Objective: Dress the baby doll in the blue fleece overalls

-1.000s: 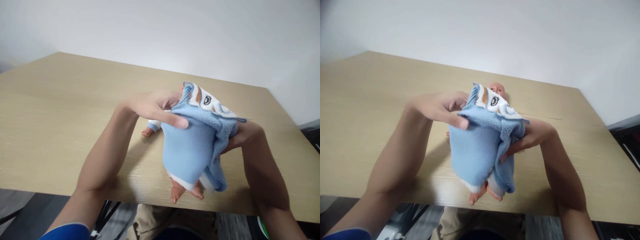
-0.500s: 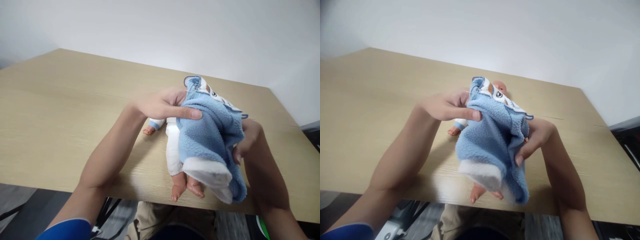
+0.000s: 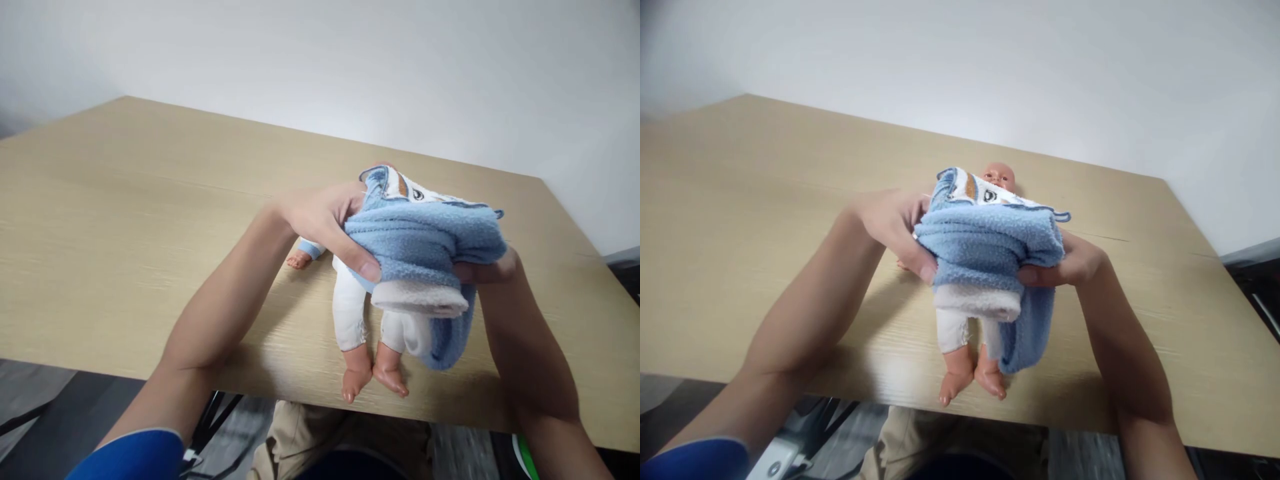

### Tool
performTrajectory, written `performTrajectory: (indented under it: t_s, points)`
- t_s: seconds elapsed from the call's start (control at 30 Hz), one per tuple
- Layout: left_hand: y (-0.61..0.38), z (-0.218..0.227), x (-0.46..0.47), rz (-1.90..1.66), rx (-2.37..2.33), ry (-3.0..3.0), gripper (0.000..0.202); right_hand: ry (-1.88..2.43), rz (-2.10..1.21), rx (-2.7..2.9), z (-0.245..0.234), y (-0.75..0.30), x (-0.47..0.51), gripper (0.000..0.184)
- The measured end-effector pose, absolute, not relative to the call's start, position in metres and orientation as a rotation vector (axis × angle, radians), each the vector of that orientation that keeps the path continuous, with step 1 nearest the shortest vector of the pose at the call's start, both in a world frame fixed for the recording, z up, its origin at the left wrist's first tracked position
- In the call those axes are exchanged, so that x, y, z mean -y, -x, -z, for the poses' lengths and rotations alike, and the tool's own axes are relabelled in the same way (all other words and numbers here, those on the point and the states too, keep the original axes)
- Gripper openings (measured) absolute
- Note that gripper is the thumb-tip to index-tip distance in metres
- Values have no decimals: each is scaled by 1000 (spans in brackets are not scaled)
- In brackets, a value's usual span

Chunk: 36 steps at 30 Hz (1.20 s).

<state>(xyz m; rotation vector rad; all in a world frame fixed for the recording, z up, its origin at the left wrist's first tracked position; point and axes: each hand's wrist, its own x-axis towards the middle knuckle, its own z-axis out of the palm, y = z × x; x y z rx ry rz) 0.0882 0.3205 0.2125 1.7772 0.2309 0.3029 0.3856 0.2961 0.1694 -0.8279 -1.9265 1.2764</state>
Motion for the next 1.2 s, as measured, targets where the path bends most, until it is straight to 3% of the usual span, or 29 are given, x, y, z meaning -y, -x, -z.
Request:
performTrajectory:
  t_s: [0.1, 0.33, 0.6, 0.7, 0.83, 1.03, 1.2]
  points:
    - [-89, -214, -322, -351, -150, -1836, 43, 750, -1472, 1998, -166, -381, -293, 53]
    - [-86, -208, -312, -452, -328, -1834, 56, 659, -1543, 2088, -177, -382, -292, 69]
    - [-84, -187, -259, -602, -465, -1860, 35, 955, -973, 1918, -186, -360, -222, 29]
    - [-89, -176, -224, -670, -580, -1768, 39, 1020, -900, 1868, -182, -350, -193, 22]
    - [-98, -150, -177, -829, -864, -1581, 32, 1169, -868, 1950, -175, -343, -167, 3]
    - [-108, -108, -129, -1039, -1201, -1434, 31, 1269, -942, 2013, -154, -336, -151, 6]
    - [-107, -97, -110, -960, -1296, -1445, 38, 1405, -972, 2050, -131, -330, -144, 8]
